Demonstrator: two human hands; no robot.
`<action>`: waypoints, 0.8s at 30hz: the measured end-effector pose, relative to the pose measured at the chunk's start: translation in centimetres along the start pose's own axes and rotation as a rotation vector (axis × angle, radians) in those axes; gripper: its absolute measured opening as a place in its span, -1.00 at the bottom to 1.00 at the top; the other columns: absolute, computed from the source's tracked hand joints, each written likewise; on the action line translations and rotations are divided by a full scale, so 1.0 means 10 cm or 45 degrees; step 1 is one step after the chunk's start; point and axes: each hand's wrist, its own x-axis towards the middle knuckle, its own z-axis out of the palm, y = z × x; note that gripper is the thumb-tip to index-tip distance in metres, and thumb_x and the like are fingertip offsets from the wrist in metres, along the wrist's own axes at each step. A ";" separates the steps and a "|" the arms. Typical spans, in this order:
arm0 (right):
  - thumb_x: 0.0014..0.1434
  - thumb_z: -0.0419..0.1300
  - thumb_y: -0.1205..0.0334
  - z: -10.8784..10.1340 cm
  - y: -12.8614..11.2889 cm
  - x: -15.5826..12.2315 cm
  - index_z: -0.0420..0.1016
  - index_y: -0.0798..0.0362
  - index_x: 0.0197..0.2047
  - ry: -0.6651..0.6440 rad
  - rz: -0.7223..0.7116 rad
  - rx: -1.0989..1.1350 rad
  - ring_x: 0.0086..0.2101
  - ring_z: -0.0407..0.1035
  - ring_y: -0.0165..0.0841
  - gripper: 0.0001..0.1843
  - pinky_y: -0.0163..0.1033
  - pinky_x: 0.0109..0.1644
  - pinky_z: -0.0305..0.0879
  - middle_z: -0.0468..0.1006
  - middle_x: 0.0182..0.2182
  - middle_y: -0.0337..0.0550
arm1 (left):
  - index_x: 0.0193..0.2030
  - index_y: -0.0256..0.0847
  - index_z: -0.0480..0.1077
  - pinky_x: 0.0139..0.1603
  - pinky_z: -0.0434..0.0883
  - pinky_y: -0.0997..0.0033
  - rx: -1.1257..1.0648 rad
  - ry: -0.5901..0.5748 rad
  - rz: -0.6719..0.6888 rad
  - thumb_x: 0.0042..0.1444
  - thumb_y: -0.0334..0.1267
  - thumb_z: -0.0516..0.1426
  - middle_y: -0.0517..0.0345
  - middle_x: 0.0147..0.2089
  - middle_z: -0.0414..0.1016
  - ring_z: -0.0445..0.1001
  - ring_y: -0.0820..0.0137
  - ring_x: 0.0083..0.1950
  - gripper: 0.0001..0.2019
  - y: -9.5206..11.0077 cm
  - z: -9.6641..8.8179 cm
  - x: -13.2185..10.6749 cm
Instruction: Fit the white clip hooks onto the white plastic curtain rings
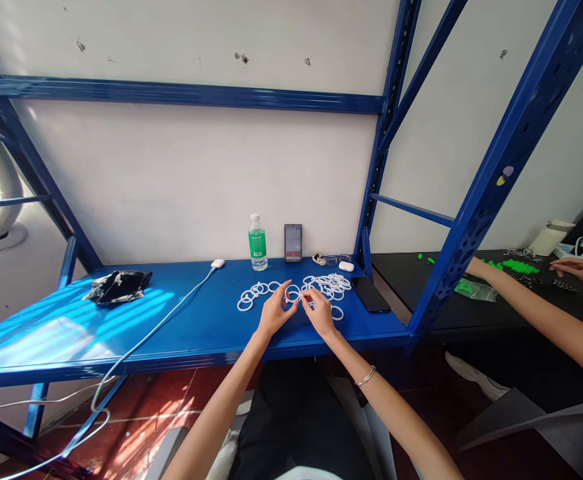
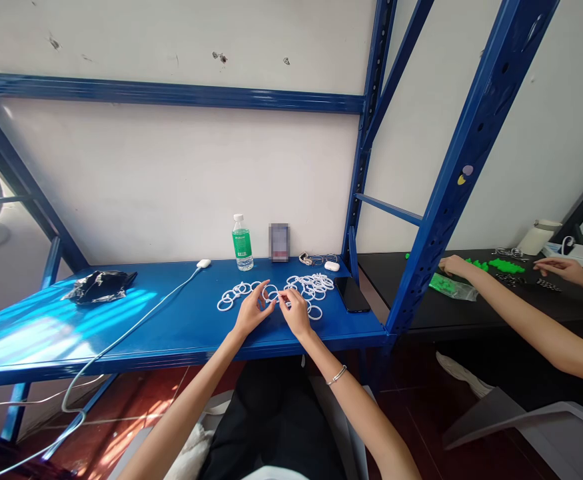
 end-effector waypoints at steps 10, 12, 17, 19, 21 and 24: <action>0.32 0.06 0.25 0.00 0.00 0.00 0.47 0.03 -0.20 -0.003 -0.016 -0.007 -0.34 0.45 -0.29 -0.83 -0.22 -0.29 0.41 0.53 -0.34 -0.09 | 0.20 -0.14 0.22 -0.43 0.35 0.54 -0.007 -0.002 0.011 0.20 -0.11 0.09 0.17 -0.24 0.44 0.37 0.50 -0.43 -0.56 -0.01 0.00 0.00; 0.32 0.06 0.25 0.00 0.00 0.00 0.47 0.03 -0.19 0.000 -0.019 -0.008 -0.35 0.45 -0.29 -0.83 -0.22 -0.28 0.42 0.53 -0.34 -0.09 | 0.18 -0.15 0.24 -0.43 0.35 0.53 -0.012 -0.001 0.007 0.20 -0.10 0.10 0.17 -0.24 0.44 0.37 0.49 -0.43 -0.57 -0.01 0.00 0.00; 0.32 0.06 0.28 0.00 0.01 0.00 0.48 0.03 -0.16 0.018 -0.046 -0.009 -0.30 0.46 -0.26 -0.84 -0.19 -0.25 0.42 0.53 -0.31 -0.08 | 0.14 -0.15 0.28 -0.39 0.37 0.51 0.009 -0.002 -0.016 0.20 -0.07 0.10 0.14 -0.23 0.45 0.40 0.47 -0.42 -0.59 -0.01 0.01 0.00; 0.32 0.06 0.30 -0.01 0.01 -0.01 0.48 0.02 -0.14 0.018 -0.071 -0.008 -0.27 0.46 -0.25 -0.84 -0.18 -0.23 0.42 0.53 -0.30 -0.08 | 0.13 -0.15 0.28 -0.38 0.37 0.50 0.025 -0.006 -0.023 0.19 -0.07 0.10 0.13 -0.21 0.46 0.41 0.47 -0.40 -0.60 -0.02 0.02 0.01; 0.31 0.06 0.32 -0.01 0.00 -0.01 0.48 0.01 -0.13 0.006 -0.106 -0.005 -0.23 0.45 -0.25 -0.83 -0.17 -0.19 0.43 0.54 -0.27 -0.07 | 0.14 -0.14 0.27 -0.39 0.37 0.51 0.028 -0.023 -0.018 0.20 -0.09 0.09 0.13 -0.19 0.45 0.42 0.47 -0.39 -0.60 -0.04 0.03 0.01; 0.29 0.07 0.36 0.00 -0.01 -0.01 0.48 0.01 -0.14 -0.035 -0.177 -0.001 -0.21 0.44 -0.24 -0.82 -0.16 -0.15 0.43 0.54 -0.25 -0.06 | 0.15 -0.14 0.25 -0.38 0.37 0.52 0.013 -0.048 0.000 0.20 -0.16 0.08 0.15 -0.18 0.45 0.42 0.48 -0.37 -0.62 -0.06 0.03 0.01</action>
